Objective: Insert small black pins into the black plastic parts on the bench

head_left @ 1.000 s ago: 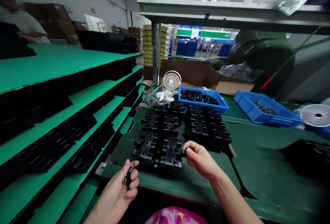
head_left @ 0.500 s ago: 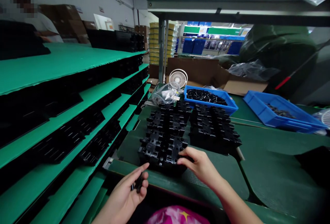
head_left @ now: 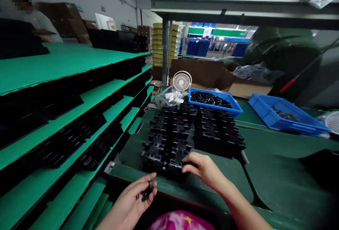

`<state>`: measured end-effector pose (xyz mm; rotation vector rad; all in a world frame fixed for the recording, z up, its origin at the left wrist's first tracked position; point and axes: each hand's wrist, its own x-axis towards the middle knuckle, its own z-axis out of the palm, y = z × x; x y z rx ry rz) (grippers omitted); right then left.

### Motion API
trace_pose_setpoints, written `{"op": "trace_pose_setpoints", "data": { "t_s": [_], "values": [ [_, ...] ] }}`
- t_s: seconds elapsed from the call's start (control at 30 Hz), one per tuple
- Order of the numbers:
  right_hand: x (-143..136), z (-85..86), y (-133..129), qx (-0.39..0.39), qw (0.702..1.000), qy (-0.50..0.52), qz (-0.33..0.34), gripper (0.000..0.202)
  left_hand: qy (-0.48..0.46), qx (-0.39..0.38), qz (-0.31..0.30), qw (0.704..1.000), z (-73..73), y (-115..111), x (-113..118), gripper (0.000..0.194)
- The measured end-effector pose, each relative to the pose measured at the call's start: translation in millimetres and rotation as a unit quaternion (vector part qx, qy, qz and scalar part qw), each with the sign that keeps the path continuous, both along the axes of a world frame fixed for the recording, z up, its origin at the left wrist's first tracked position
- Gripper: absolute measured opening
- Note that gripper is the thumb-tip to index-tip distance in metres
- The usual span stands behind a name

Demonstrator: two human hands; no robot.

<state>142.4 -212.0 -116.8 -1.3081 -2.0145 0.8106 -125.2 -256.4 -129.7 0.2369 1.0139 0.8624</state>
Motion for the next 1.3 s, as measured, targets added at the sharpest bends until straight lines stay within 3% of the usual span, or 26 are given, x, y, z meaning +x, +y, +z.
{"op": "trace_pose_setpoints", "data": {
  "t_s": [0.07,0.13,0.27,0.33,0.43,0.53,0.63,0.73,0.87,0.97,1.07,1.13,1.23,1.3],
  "values": [
    [7,-1.9,3,-0.035,0.996,0.069,-0.032,0.025,0.012,-0.002,-0.004,1.0,1.3,-1,1,0.034],
    [17,-8.9,7,-0.093,0.972,0.197,-0.087,0.026,0.022,-0.007,0.003,1.0,2.7,-1,2,0.031],
    [36,-34.9,13,-0.225,0.867,0.423,-0.135,0.028,0.03,0.001,-0.003,1.0,5.3,-2,3,0.025],
    [41,-46.5,13,-0.268,0.832,0.465,-0.143,0.029,0.032,0.004,-0.02,0.999,6.3,-3,4,0.026],
    [46,-52.4,10,-0.295,0.812,0.483,-0.145,0.04,0.04,0.002,-0.038,0.998,5.6,-4,2,0.033],
    [48,-43.6,9,-0.266,0.825,0.479,-0.139,0.039,0.04,0.007,-0.05,0.998,1.9,-2,-2,0.04],
    [48,-28.8,12,-0.223,0.843,0.475,-0.122,0.025,0.052,0.041,-0.043,0.997,-0.8,3,-9,0.042],
    [41,-23.0,18,-0.217,0.84,0.487,-0.103,0.021,0.086,0.081,-0.028,0.993,0.0,11,-12,0.042],
    [29,-47.9,28,-0.243,0.82,0.504,-0.12,0.032,0.144,0.14,0.003,0.98,-4.2,17,3,0.04],
    [31,-76.2,27,-0.234,0.832,0.478,-0.156,0.036,0.174,0.174,0.027,0.969,-13.5,15,17,0.043],
    [45,-84.7,14,-0.222,0.909,0.318,-0.154,0.032,0.197,0.181,0.027,0.963,-18.8,10,17,0.046],
    [54,-78.1,1,-0.202,0.965,0.14,-0.09,0.03,0.197,0.182,0.019,0.963,-16.6,9,10,0.045],
    [56,-68.0,-19,-0.152,0.986,-0.075,-0.007,0.027,0.164,0.17,0.016,0.971,-6.8,11,-2,0.042],
    [50,-69.8,-27,-0.115,0.981,-0.156,-0.025,0.023,0.151,0.167,0.02,0.974,1.0,14,-7,0.041]
  ]
}}
